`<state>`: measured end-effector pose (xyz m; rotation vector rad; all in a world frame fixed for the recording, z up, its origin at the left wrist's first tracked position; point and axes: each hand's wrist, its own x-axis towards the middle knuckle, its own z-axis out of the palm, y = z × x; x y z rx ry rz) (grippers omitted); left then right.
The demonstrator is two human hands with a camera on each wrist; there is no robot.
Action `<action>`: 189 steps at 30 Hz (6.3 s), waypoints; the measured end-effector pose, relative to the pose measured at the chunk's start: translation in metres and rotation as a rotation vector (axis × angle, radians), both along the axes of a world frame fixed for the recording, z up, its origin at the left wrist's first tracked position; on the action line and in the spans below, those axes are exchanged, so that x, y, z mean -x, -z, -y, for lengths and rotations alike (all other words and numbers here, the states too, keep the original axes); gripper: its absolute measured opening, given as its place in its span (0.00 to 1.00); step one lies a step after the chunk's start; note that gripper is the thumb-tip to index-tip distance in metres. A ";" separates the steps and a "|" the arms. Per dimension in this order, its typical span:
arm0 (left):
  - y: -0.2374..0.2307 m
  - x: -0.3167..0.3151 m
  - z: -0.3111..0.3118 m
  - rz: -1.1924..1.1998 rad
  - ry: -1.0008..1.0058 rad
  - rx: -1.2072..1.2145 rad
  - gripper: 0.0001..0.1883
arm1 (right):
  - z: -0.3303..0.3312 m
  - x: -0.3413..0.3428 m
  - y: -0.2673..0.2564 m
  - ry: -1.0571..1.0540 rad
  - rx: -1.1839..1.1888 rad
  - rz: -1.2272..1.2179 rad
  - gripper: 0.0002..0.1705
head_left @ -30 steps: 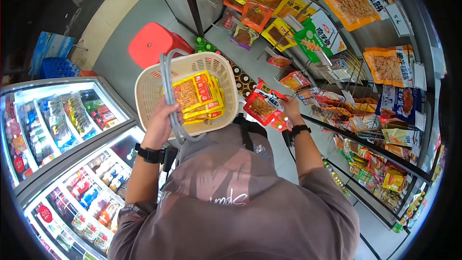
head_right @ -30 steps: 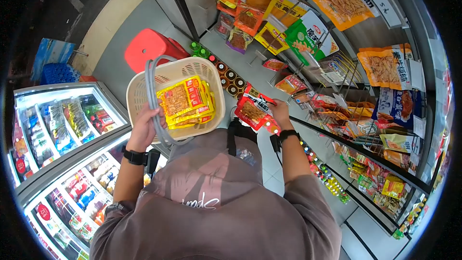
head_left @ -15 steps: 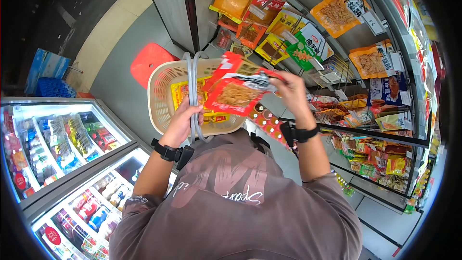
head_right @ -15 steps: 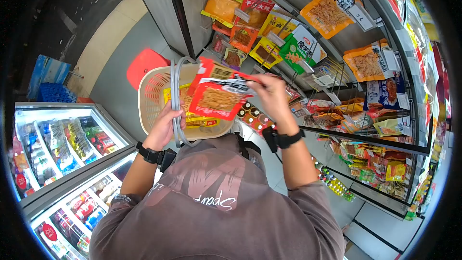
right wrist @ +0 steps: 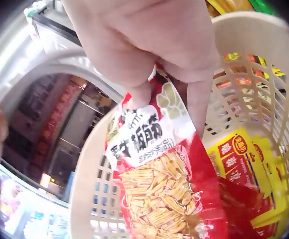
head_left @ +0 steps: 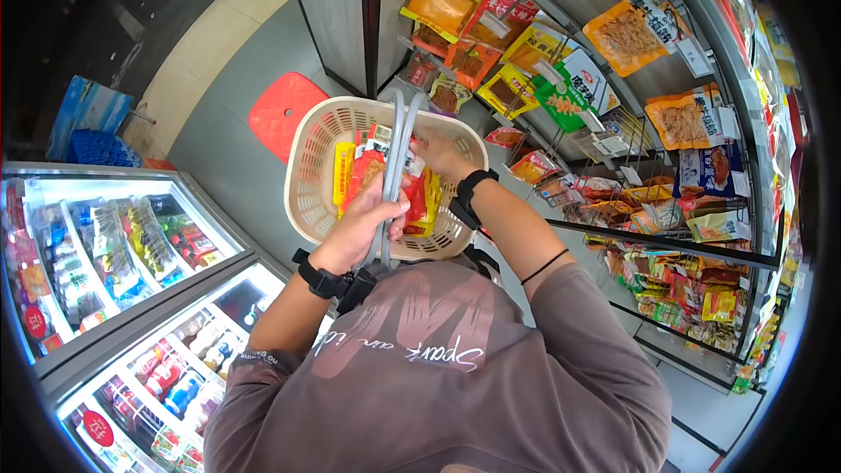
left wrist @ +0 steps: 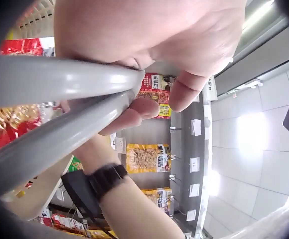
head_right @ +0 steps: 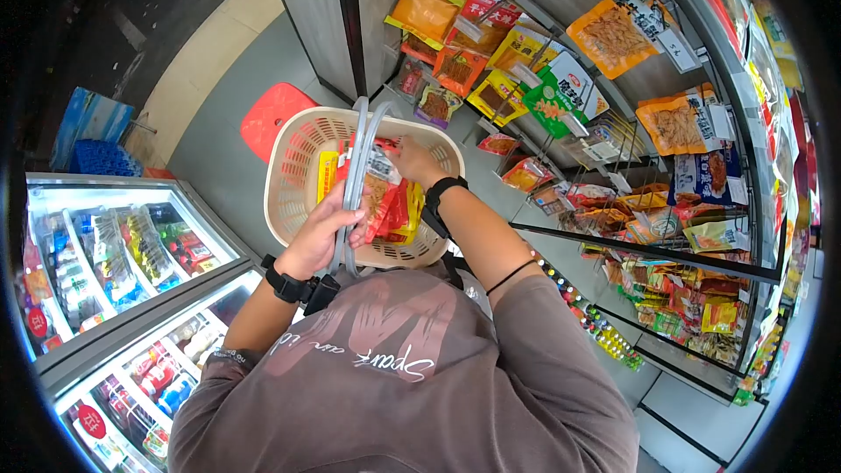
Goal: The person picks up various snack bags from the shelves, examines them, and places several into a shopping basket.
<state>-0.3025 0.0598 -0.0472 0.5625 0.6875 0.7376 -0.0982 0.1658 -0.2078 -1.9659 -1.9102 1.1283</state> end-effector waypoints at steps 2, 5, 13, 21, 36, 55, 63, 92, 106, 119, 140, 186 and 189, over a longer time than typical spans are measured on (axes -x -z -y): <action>0.010 0.008 0.002 -0.020 -0.022 0.020 0.21 | 0.010 0.005 0.015 -0.031 -0.062 0.061 0.34; 0.022 0.023 0.005 -0.016 -0.058 0.048 0.21 | 0.029 0.003 -0.032 0.042 0.078 -0.317 0.25; 0.030 0.039 0.007 -0.036 -0.096 0.129 0.22 | 0.055 -0.121 -0.058 0.431 -0.041 -0.655 0.13; 0.038 0.036 0.009 -0.196 -0.218 0.174 0.25 | 0.013 -0.231 0.045 0.845 -0.184 -0.489 0.16; 0.029 0.001 0.035 -0.563 -0.646 0.358 0.30 | -0.143 -0.359 0.237 1.258 0.023 -0.509 0.16; 0.043 -0.006 0.025 -0.575 -0.626 0.426 0.25 | -0.125 -0.320 0.220 1.022 0.044 -0.782 0.24; 0.030 0.011 0.016 -0.489 -0.538 0.304 0.23 | -0.063 -0.286 0.197 0.945 0.011 -0.624 0.21; 0.017 0.068 -0.006 -0.146 -0.402 0.154 0.20 | 0.024 -0.040 -0.133 0.524 -0.471 -0.752 0.11; 0.007 0.106 -0.002 0.047 -0.422 0.020 0.21 | 0.064 0.094 -0.043 0.580 0.697 -0.917 0.27; 0.025 0.106 -0.006 -0.120 -0.595 0.215 0.22 | -0.100 -0.100 0.025 0.682 0.182 -0.730 0.21; 0.042 0.105 -0.016 -0.388 -0.830 0.417 0.32 | -0.294 -0.183 0.204 1.126 0.033 -0.469 0.27; 0.035 0.127 0.003 -0.161 -0.542 0.194 0.22 | -0.039 -0.028 -0.109 0.128 -0.399 0.024 0.14; 0.035 0.125 0.005 -0.150 -0.508 0.164 0.22 | -0.044 -0.005 -0.153 0.185 -0.550 -0.283 0.13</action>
